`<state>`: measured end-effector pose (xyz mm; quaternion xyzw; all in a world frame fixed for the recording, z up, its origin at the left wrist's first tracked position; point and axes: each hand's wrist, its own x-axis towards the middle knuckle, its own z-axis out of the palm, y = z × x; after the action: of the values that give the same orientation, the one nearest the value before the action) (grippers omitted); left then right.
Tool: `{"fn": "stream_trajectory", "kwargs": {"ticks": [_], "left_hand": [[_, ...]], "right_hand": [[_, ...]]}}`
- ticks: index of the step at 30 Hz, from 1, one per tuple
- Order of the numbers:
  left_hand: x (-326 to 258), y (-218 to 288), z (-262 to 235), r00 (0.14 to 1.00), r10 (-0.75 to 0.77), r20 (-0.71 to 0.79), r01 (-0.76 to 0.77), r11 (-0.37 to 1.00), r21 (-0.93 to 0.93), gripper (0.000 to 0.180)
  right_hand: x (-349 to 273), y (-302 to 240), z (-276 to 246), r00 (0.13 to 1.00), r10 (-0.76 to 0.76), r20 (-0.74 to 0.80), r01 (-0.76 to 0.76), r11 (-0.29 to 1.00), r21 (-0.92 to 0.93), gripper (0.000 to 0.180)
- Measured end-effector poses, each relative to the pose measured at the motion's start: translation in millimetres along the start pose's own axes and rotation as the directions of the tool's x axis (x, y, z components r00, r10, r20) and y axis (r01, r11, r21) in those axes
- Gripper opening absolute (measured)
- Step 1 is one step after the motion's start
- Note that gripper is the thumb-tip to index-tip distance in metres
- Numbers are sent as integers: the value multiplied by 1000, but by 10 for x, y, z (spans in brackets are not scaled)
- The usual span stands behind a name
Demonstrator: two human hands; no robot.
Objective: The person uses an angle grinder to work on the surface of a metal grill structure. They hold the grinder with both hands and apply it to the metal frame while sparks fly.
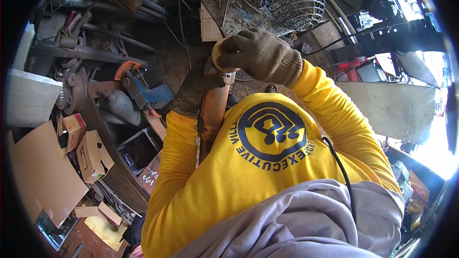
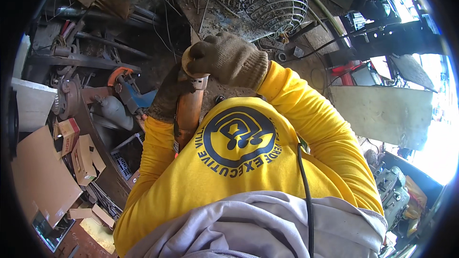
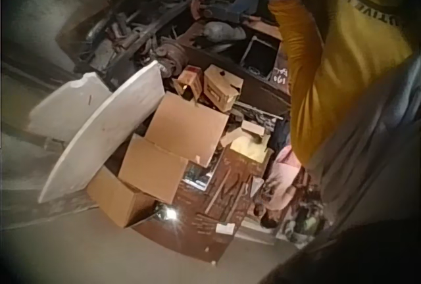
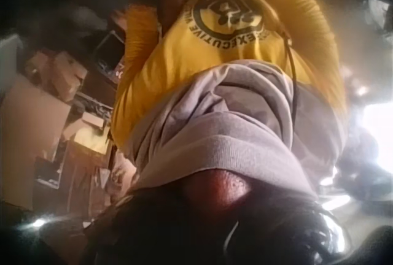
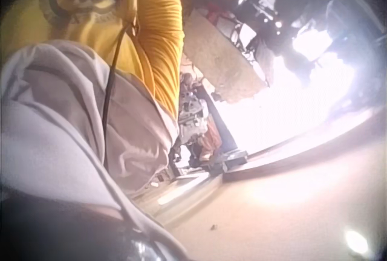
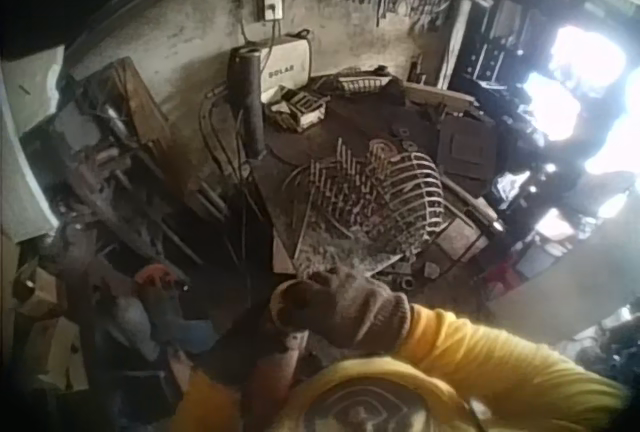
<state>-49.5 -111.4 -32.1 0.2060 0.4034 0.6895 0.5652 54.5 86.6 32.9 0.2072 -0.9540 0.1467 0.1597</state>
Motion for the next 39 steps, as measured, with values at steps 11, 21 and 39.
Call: {"fn": "stream_trajectory", "kwargs": {"ticks": [11, 21, 39], "left_hand": [[46, -134, -173, 1000, -26, -17, 27, 997, 69, 86], [49, -140, -169, 1000, -21, -19, 19, 995, -95, 76], [104, -145, -317, 1000, -24, -2, 24, 999, -46, 85]], "right_hand": [[46, -145, -48, 914, 396, 83, -399, 916, 26, 32], [110, 58, -14, 997, -53, -55, 55, 998, 44, 32], [-33, 181, -65, 692, 719, 67, -380, 284, 880, 26]]}}
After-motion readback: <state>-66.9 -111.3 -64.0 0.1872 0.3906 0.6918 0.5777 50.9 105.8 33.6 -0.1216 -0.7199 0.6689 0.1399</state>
